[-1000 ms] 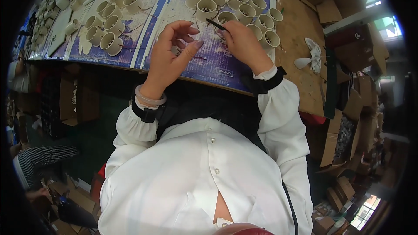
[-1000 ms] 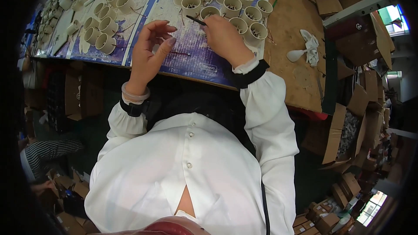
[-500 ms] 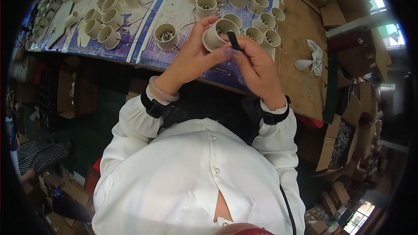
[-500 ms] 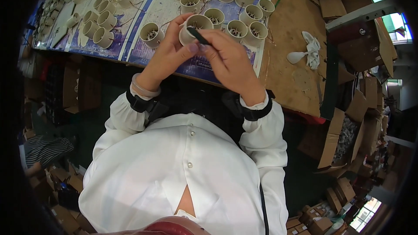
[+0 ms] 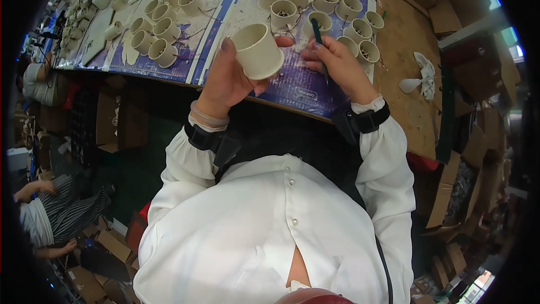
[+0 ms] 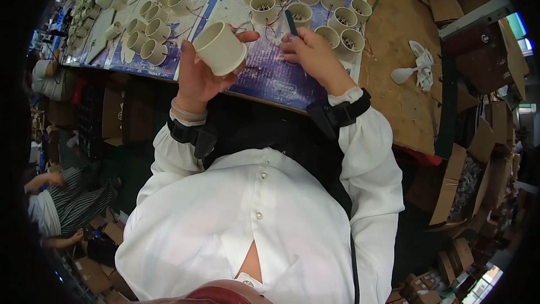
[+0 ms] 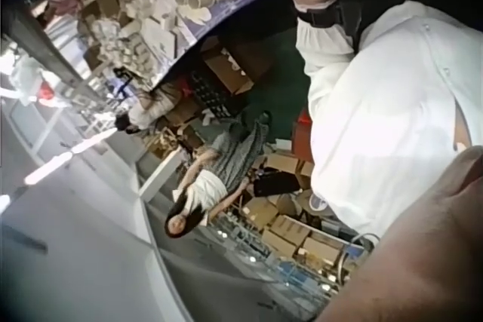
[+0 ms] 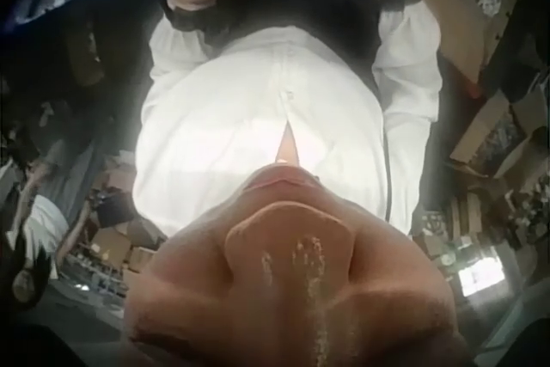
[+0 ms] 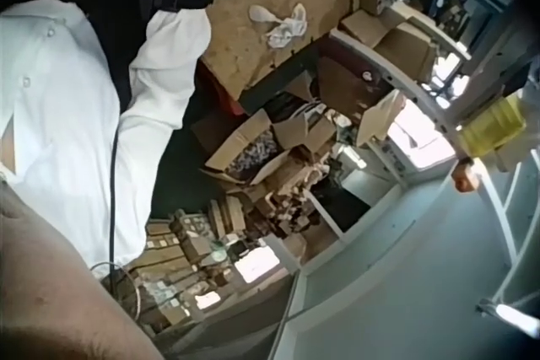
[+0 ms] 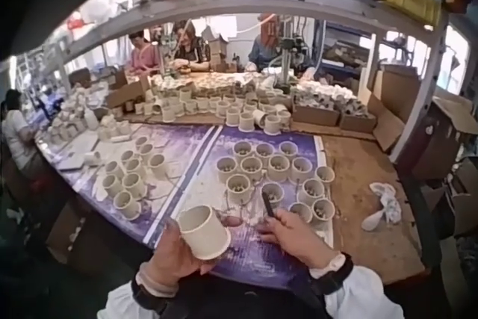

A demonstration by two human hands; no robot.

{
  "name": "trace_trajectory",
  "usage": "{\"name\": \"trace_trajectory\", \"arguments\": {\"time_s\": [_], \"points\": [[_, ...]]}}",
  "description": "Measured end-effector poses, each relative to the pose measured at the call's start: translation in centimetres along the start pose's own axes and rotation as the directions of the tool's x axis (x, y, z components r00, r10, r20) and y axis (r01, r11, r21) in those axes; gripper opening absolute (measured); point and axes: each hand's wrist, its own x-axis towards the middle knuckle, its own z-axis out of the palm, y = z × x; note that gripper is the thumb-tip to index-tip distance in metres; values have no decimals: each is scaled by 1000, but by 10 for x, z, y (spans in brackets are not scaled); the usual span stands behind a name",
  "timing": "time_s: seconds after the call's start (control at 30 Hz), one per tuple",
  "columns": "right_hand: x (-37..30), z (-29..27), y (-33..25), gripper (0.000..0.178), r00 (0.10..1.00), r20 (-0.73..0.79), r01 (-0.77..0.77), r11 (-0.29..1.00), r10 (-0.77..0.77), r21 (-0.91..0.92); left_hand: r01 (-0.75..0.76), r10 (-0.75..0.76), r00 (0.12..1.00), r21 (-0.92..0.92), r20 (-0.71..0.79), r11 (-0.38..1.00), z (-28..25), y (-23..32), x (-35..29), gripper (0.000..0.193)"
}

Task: The person uses tweezers to pull wires through a hole in a plastic housing, applies glue from a squeeze bottle to the internal components, and then repeats the process with another housing.

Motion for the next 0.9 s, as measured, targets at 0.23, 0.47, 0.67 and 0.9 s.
{"name": "trace_trajectory", "arguments": {"time_s": [0.23,0.47,0.67,0.9], "points": [[-33,28,-32,21,949,-190,250,968,-251,-29,83,-50,976,153,-210,985,16,11,-6,72],[-55,53,-31,20,948,-184,298,927,-260,229,124,-93,986,245,-135,961,13,5,-6,61],[-60,57,-38,22,891,-163,436,899,-424,43,193,-72,965,496,-252,847,24,2,-7,59],[-50,36,-27,13,829,50,516,727,-557,-454,208,22,963,794,-268,571,35,8,-7,34]]}}
